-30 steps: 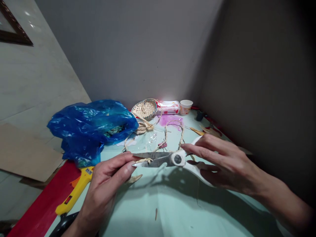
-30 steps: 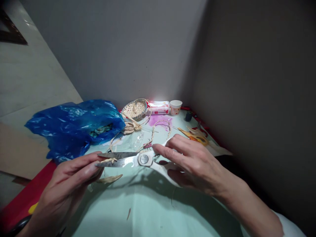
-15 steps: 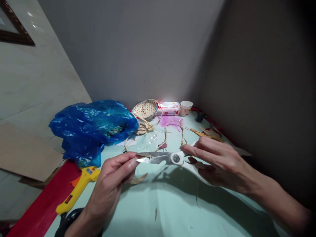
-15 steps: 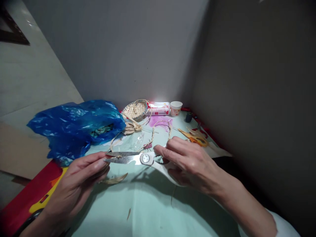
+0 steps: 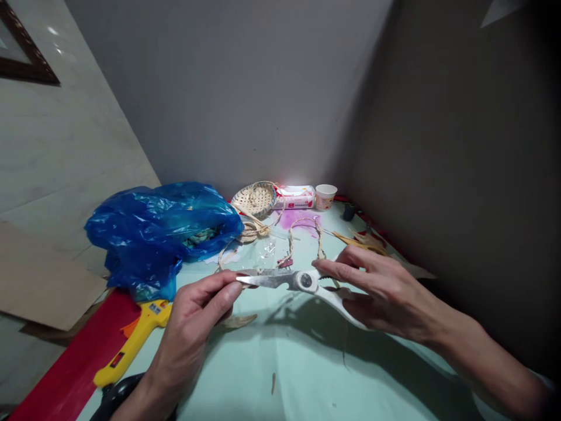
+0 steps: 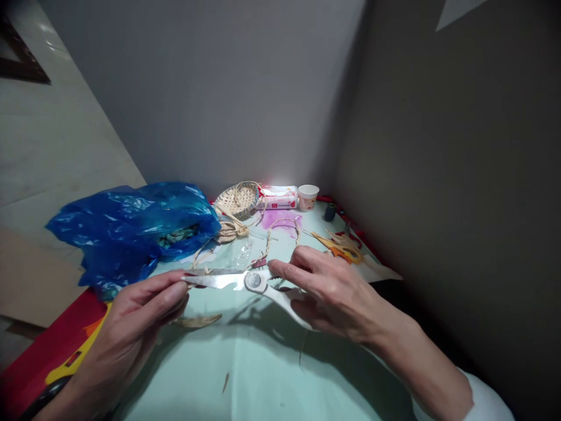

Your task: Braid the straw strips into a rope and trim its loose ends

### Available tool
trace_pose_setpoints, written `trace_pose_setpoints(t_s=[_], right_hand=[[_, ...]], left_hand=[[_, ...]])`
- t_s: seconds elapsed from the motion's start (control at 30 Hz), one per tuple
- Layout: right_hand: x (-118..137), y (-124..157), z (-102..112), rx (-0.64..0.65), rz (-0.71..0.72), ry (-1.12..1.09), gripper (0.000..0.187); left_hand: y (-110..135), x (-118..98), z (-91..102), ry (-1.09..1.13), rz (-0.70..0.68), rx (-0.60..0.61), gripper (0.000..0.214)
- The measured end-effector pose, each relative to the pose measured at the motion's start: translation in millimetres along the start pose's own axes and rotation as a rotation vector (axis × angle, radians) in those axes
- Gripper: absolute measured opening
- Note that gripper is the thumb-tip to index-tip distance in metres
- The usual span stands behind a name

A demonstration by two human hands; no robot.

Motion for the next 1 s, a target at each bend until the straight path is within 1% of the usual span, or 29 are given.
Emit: trace_pose_setpoints(t_s=[0.1, 0.27, 0.33, 0.43, 0.6, 0.73, 0.87, 0.93, 1.0], right_hand=[[2, -2, 1, 0.010, 0.007, -0.052, 0.048], [-3, -1, -7, 0.069, -0.011, -0.062, 0.053], [-5, 1, -11, 0.087, -0.015, -0.052, 0.052], [-7, 2, -14, 0.089, -0.017, -0.037, 0.050], [-6, 1, -13, 0.059, -0.019, -0.024, 0.044], [-3, 0, -11, 0.038, -0.002, -0.022, 0.040], [-4, -2, -10, 0.017, -0.018, -0.034, 0.036], [-7, -2, -8, -0.025, -0.046, -0.086, 0.033], [-12, 0, 0, -0.126, -0.076, -0.162, 0.029]], left_hand=[[0, -5, -0.4, -0.058, -0.026, -0.001, 0.016], [-1, -10, -9.5, -0.077, -0.041, 0.074, 0.016], [0, -9, -10.7, -0.071, -0.035, 0.084, 0.016], [0, -5, -8.4, -0.050, -0.004, 0.068, 0.018], [-1, 2, -5.2, -0.018, 0.023, 0.045, 0.020], [-1, 3, -3.9, 0.006, 0.017, 0.024, 0.019], [-2, 3, -3.0, 0.023, 0.015, 0.022, 0.018], [-2, 2, -1.7, -0.008, 0.006, 0.021, 0.018], [-1, -1, 0.3, -0.060, -0.017, 0.006, 0.018]])
Point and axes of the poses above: each hand's wrist, its own y-axis away from the middle knuckle, its own z-axis out of the back of the hand, x = y × z, the point moved 10 cm from there along -y, towards the middle knuckle, and after that the axes turned 11 degrees about x, right-handed, at the moved point
